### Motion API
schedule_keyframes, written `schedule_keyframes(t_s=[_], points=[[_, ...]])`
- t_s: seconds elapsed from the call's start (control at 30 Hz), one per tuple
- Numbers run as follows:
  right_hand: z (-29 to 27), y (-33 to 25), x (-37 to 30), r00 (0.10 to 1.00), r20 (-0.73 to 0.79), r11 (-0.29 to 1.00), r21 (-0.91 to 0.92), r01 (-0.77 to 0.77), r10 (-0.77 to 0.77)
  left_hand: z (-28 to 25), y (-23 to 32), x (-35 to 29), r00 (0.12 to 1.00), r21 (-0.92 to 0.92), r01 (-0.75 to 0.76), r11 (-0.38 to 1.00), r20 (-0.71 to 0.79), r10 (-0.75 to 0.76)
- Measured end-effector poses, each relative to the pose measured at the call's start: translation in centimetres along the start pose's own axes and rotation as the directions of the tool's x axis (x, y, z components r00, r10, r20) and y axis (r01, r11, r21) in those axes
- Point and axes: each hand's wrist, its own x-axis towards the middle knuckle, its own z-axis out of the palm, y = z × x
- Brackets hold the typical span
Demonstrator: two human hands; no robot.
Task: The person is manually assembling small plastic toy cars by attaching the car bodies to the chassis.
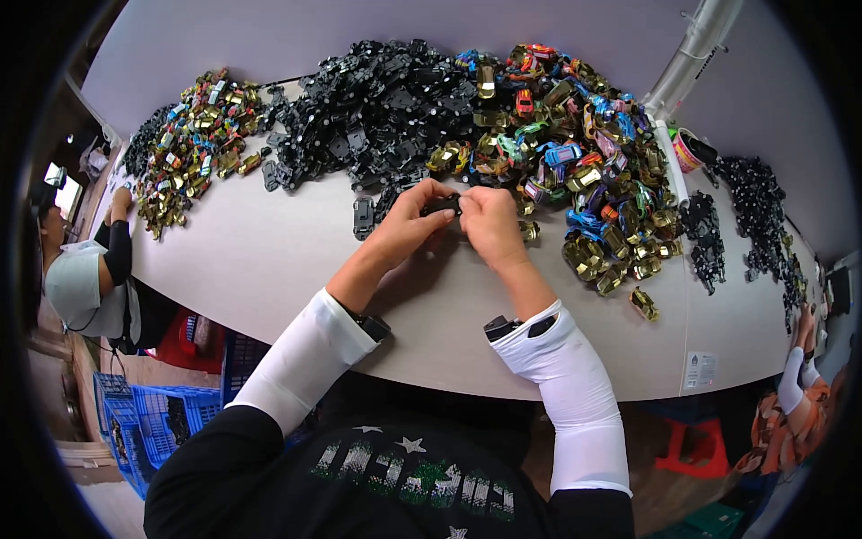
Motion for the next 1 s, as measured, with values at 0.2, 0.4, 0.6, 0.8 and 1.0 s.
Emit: schedule_keyframes(t_s=[0.2, 0.4, 0.6, 0.8, 1.0], points=[[-1.0, -2.0, -0.3, 0.998, 0.035, 0.975, 0.214, -0.057, 0.050, -0.4, 0.4, 0.0, 0.988, -0.328, 0.084, 0.941, -0.094, -0.121], [-1.1, -2.5, -0.5, 0.976, 0.093, 0.947, 0.237, -0.216, 0.199, -0.8, 0.6, -0.1, 0.989, -0.583, 0.098, 0.807, -0.036, -0.147], [-1.7, -3.2, -0.7, 0.908, 0.340, 0.708, 0.577, -0.407, 0.245, 0.2, 0.6, -0.3, 1.000, -0.035, 0.015, 0.999, 0.011, -0.014], [-2.2, -2.3, -0.3, 0.888, 0.390, 0.616, 0.645, -0.452, 0.243, 0.5, 0.3, -0.3, 0.995, 0.087, -0.103, 0.991, -0.004, 0.104], [-1.5, -2.4, -0.7, 0.917, 0.319, 0.739, 0.553, -0.384, 0.238, 0.7, 0.6, -0.6, 0.995, 0.141, -0.095, 0.985, -0.029, 0.100]])
